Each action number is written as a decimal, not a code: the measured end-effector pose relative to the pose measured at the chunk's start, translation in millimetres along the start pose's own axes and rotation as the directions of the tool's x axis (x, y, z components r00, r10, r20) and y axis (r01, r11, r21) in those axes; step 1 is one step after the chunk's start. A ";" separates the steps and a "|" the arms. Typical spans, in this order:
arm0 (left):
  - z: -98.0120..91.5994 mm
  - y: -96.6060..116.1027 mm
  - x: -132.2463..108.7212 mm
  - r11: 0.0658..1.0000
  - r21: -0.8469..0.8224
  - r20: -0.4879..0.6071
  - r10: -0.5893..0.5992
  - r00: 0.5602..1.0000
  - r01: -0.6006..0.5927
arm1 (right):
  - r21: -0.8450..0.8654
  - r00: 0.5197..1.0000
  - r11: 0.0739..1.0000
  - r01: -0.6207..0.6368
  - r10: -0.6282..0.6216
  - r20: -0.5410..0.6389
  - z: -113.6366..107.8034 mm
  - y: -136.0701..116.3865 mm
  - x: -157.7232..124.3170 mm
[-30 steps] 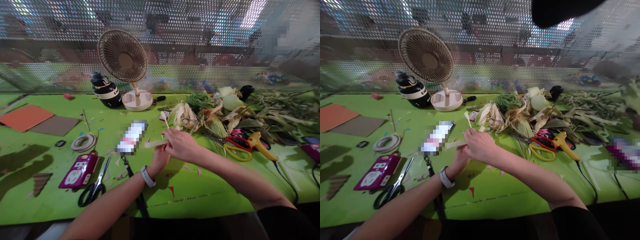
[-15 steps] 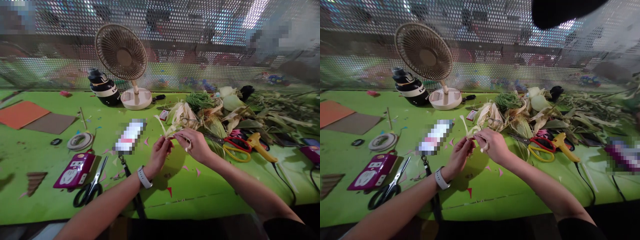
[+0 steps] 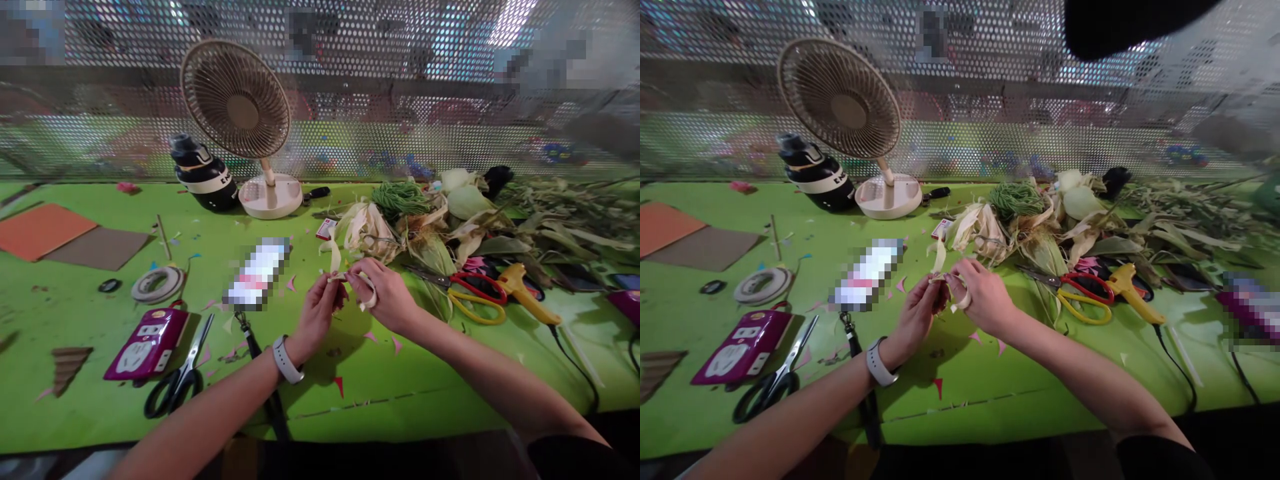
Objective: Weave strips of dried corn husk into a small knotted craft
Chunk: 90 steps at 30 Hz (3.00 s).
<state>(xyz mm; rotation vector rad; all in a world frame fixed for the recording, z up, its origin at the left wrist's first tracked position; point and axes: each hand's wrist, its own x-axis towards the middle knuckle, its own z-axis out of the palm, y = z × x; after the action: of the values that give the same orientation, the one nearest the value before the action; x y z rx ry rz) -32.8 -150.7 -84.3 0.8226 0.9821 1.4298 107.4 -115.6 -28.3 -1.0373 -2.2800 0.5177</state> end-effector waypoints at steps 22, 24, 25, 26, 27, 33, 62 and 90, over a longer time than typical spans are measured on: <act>3.9 -1.0 -3.2 0.974 -0.222 -0.030 -0.061 0.998 0.052 | 0.160 0.994 0.981 -0.105 0.102 0.027 3.3 7.4 3.3; 2.7 -2.2 -3.2 0.975 -0.217 -0.012 -0.055 0.998 0.051 | 0.162 0.995 0.982 -0.099 0.097 0.020 3.9 7.9 3.3; 2.3 -2.2 -3.2 0.975 -0.217 -0.008 -0.054 0.999 0.051 | 0.163 0.996 0.982 -0.093 0.092 0.014 4.2 8.2 3.3; 2.2 -1.9 -3.2 0.975 -0.215 -0.004 -0.054 0.999 0.052 | 0.163 0.996 0.983 -0.086 0.086 0.008 4.5 8.6 3.3; 2.2 -1.1 -3.1 0.976 -0.210 0.000 -0.055 0.998 0.054 | 0.164 0.997 0.983 -0.079 0.081 0.000 4.6 8.9 3.3; 3.6 7.9 -3.8 0.971 -0.227 0.005 -0.072 0.997 0.071 | 0.185 0.999 0.982 -0.030 0.035 -0.024 3.0 8.7 2.6; 4.3 10.8 3.6 0.998 -0.051 -0.160 -0.034 0.987 0.026 | 0.455 0.838 0.721 -0.523 0.338 0.428 8.0 12.2 2.6; 4.8 11.8 -5.6 0.988 0.153 0.178 -0.028 0.984 0.001 | -0.048 0.995 0.998 0.036 -0.040 -0.093 -12.3 18.6 7.6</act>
<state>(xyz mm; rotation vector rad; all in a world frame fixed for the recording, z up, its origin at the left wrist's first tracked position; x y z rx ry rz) -32.7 -155.6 -71.3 1.0363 0.9647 1.2546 121.5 -96.8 -26.7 -1.0172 -2.2336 0.3936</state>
